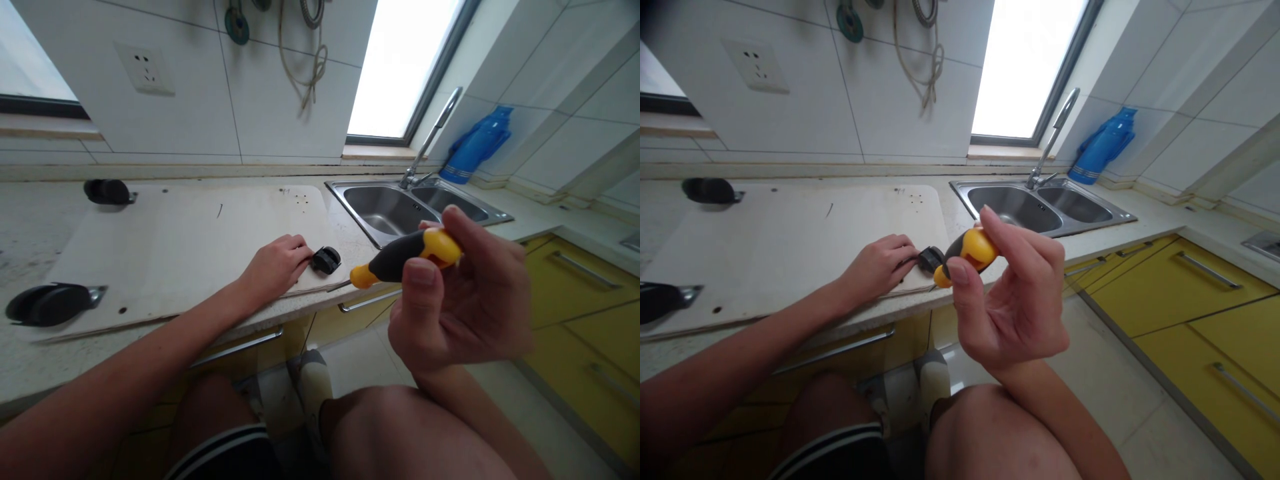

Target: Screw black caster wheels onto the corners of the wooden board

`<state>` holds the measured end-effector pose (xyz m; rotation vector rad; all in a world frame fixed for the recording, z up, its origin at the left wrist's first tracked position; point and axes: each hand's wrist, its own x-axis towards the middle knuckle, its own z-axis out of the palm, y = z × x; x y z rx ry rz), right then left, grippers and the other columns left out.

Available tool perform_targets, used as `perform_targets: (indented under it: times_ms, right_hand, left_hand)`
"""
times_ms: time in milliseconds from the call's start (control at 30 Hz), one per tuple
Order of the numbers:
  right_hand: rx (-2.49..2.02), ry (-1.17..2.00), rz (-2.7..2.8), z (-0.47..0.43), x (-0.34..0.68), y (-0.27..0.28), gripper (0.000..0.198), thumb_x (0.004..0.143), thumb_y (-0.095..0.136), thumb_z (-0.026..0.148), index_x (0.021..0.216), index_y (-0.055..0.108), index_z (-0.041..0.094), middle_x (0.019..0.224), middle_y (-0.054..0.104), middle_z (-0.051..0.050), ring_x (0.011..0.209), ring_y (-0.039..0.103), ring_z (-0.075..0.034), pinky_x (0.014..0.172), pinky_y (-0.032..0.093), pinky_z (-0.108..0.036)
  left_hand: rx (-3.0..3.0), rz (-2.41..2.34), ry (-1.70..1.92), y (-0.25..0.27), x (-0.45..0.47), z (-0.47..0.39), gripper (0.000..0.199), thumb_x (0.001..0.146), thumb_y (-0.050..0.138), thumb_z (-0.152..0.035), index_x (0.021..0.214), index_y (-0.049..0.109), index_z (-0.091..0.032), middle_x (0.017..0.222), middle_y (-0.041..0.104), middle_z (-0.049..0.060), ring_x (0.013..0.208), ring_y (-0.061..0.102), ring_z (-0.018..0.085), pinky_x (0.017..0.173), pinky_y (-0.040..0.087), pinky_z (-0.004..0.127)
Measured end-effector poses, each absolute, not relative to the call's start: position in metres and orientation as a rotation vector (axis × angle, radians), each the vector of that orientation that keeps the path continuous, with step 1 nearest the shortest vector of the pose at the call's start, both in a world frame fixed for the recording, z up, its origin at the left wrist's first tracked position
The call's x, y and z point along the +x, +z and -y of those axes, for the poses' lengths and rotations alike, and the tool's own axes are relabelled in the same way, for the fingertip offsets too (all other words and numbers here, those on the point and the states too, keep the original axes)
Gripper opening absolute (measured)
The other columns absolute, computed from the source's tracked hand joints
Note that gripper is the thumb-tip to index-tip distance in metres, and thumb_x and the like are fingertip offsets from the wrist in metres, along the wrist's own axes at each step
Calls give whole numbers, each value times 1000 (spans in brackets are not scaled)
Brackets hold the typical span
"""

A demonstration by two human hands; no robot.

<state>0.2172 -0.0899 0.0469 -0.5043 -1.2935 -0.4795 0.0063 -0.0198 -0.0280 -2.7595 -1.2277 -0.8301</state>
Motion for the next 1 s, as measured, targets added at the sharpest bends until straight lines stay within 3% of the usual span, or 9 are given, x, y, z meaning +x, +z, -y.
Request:
perform_targets:
  times_ms: [333, 467, 767, 1000]
  right_hand:
    - [-519, -457, 1361, 96, 220, 46, 41, 100, 77, 26, 140, 77, 21, 116, 76, -10, 96, 74, -23, 77, 64, -40]
    - [-519, -531, 1291, 95, 217, 49, 39, 102, 74, 32, 140, 76, 24, 116, 77, -10, 95, 74, -24, 77, 65, -43]
    - [-529, -512, 1212, 92, 202, 51, 36, 106, 69, 33, 142, 73, 30, 117, 72, -9, 102, 70, -25, 85, 65, -45]
    - [-540, -528, 1234, 92, 200, 51, 40, 106, 66, 28, 147, 68, 29, 123, 69, -12, 107, 68, -28, 86, 65, -46]
  left_hand:
    - [-2709, 1070, -703, -27, 8, 24, 25, 111, 56, -26, 105, 79, -19, 110, 75, 10, 97, 68, 24, 85, 57, 38]
    - [-2596, 1052, -587, -23, 12, 34, 28, 112, 53, -24, 101, 78, -17, 106, 75, 11, 93, 65, 24, 79, 53, 38]
    - [-2520, 1072, -574, -29, 13, 47, 33, 113, 51, -29, 127, 75, -12, 115, 73, 16, 101, 63, 31, 85, 52, 46]
    - [-2531, 1078, -594, -26, 12, 48, 27, 112, 53, -28, 111, 78, -18, 116, 74, 14, 101, 64, 29, 84, 51, 44]
